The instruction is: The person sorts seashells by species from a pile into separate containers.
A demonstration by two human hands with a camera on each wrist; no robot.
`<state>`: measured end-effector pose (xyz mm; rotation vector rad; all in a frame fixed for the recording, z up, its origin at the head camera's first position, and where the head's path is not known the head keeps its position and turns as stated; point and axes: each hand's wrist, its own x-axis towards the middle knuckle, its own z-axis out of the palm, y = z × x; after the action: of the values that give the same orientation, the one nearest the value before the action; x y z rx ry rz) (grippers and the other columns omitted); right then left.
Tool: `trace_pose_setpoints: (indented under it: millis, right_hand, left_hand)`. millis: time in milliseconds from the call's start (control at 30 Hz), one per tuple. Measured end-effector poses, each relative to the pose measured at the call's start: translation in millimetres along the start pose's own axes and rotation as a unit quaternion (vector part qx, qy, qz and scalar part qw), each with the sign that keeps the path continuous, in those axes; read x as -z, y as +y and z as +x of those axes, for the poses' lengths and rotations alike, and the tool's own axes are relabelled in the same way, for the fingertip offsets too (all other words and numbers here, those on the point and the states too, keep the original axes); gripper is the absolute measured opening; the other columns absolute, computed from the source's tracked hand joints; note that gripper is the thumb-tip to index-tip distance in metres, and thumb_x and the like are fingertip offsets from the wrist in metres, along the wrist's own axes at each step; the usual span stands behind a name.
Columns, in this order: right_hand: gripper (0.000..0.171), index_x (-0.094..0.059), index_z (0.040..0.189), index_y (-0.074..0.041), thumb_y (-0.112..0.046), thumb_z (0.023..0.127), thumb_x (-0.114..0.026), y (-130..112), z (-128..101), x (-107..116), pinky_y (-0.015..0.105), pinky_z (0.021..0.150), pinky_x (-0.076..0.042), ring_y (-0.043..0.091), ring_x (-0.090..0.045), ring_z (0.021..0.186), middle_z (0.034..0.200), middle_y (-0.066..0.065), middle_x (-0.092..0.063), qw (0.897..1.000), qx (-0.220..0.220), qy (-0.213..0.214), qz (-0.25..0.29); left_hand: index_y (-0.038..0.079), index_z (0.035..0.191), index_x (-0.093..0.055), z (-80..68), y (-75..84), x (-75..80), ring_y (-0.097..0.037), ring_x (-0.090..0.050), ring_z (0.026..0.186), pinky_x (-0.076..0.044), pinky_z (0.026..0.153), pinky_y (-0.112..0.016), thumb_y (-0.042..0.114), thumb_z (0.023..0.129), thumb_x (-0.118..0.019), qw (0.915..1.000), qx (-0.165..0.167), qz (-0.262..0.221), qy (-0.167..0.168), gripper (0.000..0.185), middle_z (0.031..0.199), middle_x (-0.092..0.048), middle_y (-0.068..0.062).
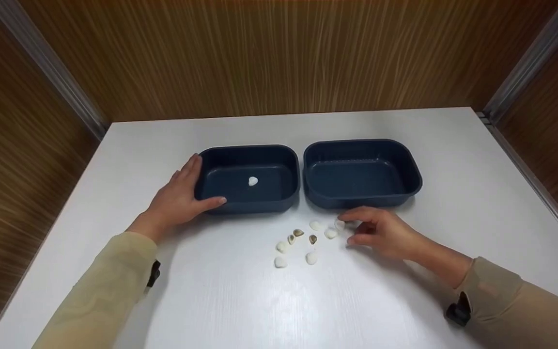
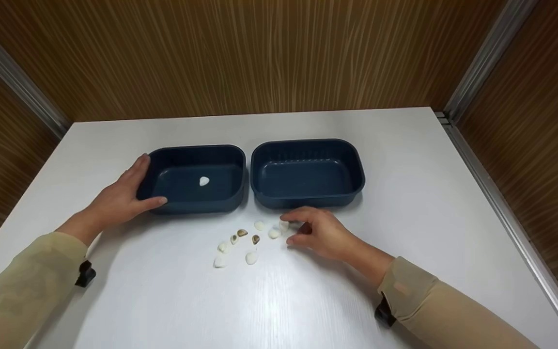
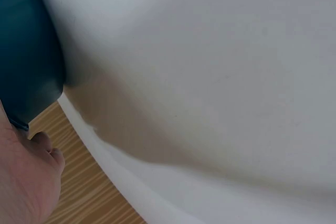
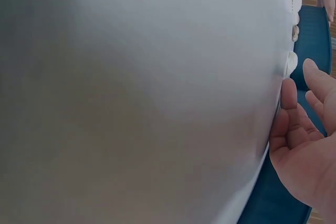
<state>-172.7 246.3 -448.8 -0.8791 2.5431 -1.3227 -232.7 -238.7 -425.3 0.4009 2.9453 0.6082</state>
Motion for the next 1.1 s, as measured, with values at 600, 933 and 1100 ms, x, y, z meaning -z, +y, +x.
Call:
trace_pose_setpoints:
  millis: [600,933,1100]
  right_hand:
    - [0.047,-0.075,0.13,-0.004,-0.011,0.086,-0.09,4,2,-9,0.023,0.078,-0.052,0.021,-0.062,0.091,0.124,0.01,-0.07,0.998,0.019,0.016,-0.063]
    - [0.048,-0.075,0.132,-0.006,-0.011,0.087,-0.09,5,1,-10,0.021,0.072,-0.048,0.019,-0.057,0.086,0.116,0.01,-0.066,0.997,0.023,0.022,-0.071]
    - [0.048,-0.074,0.132,-0.006,-0.012,0.087,-0.09,5,3,-11,0.022,0.071,-0.048,0.017,-0.056,0.085,0.113,0.009,-0.065,0.997,0.022,0.019,-0.078]
  left_hand:
    - [0.008,0.171,0.002,0.3,0.0,-0.5,-0.034,-0.007,0.163,-0.01,0.13,-0.051,0.082,0.091,-0.058,0.9999,-0.01,0.005,0.008,0.124,0.179,0.004,-0.007]
    - [0.008,0.171,0.002,1.5,1.7,-0.4,-0.035,-0.008,0.163,-0.009,0.131,-0.05,0.081,0.091,-0.059,0.9999,-0.012,0.008,0.007,0.124,0.179,0.004,-0.007]
    - [0.009,0.171,0.002,0.4,0.1,-0.4,-0.035,-0.008,0.163,-0.01,0.131,-0.051,0.081,0.091,-0.059,0.9999,-0.007,0.005,0.009,0.124,0.179,0.003,-0.006]
